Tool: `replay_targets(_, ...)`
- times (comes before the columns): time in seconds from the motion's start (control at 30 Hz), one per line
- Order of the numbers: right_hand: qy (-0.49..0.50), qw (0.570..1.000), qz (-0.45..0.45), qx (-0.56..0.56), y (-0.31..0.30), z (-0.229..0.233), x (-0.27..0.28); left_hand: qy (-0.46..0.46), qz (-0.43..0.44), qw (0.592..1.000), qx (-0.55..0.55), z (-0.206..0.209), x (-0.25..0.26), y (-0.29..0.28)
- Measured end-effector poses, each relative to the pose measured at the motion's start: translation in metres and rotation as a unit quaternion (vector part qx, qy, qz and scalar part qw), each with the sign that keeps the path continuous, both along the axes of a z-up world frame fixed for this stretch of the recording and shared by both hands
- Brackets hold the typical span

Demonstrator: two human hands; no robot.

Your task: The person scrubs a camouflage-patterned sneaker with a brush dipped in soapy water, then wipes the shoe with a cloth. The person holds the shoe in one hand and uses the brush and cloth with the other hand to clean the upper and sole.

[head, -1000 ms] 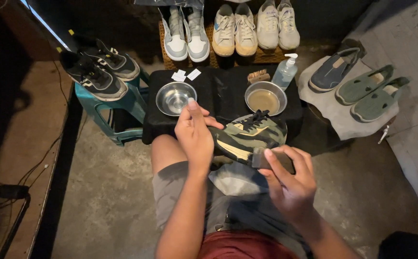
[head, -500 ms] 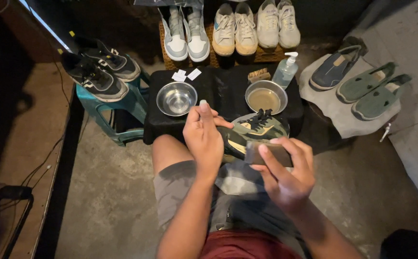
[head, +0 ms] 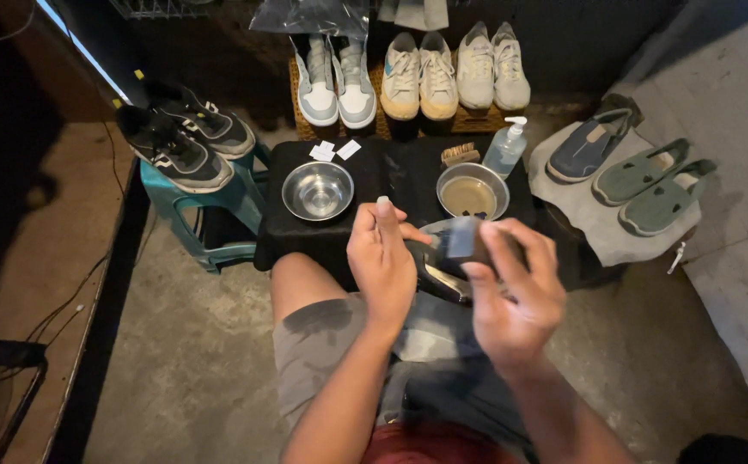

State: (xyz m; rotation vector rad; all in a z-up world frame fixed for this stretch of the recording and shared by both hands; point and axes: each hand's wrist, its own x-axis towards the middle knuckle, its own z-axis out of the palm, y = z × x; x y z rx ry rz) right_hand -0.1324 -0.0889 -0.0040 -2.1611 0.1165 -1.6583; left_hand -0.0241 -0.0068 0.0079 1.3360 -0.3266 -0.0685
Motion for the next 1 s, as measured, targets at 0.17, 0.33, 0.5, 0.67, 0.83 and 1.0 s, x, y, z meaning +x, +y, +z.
replay_targets(0.17, -0.001, 1.000, 0.006, 0.006, -0.005, 0.006, -0.011, 0.010, 0.001, 1.000, -0.018, -0.001, 0.008, 0.000)
replay_targets(0.33, 0.024, 1.000, 0.019, -0.002, 0.008, 0.005, -0.007, 0.010, -0.006, 0.999, -0.030, 0.003, 0.004, -0.003)
replay_targets(0.5, 0.159, 0.977, -0.069, -0.127, 0.023, 0.008, -0.018, 0.039, 0.015, 0.997, 0.063, 0.007, 0.007, -0.001)
replay_targets(0.67, 0.166, 0.977, -0.062, -0.119, 0.021, 0.001, -0.023, 0.012, 0.026, 0.999, 0.042, 0.002, 0.014, -0.001)
replay_targets(0.83, 0.171, 0.981, -0.045, -0.083, 0.012, -0.014, -0.033, 0.019, 0.024, 0.999, 0.031, -0.009, 0.030, 0.001)
replay_targets(1.0, 0.186, 0.980, -0.041, -0.050, -0.008, -0.044, -0.049, 0.037, 0.047, 0.998, 0.004, -0.023, 0.045, 0.004)
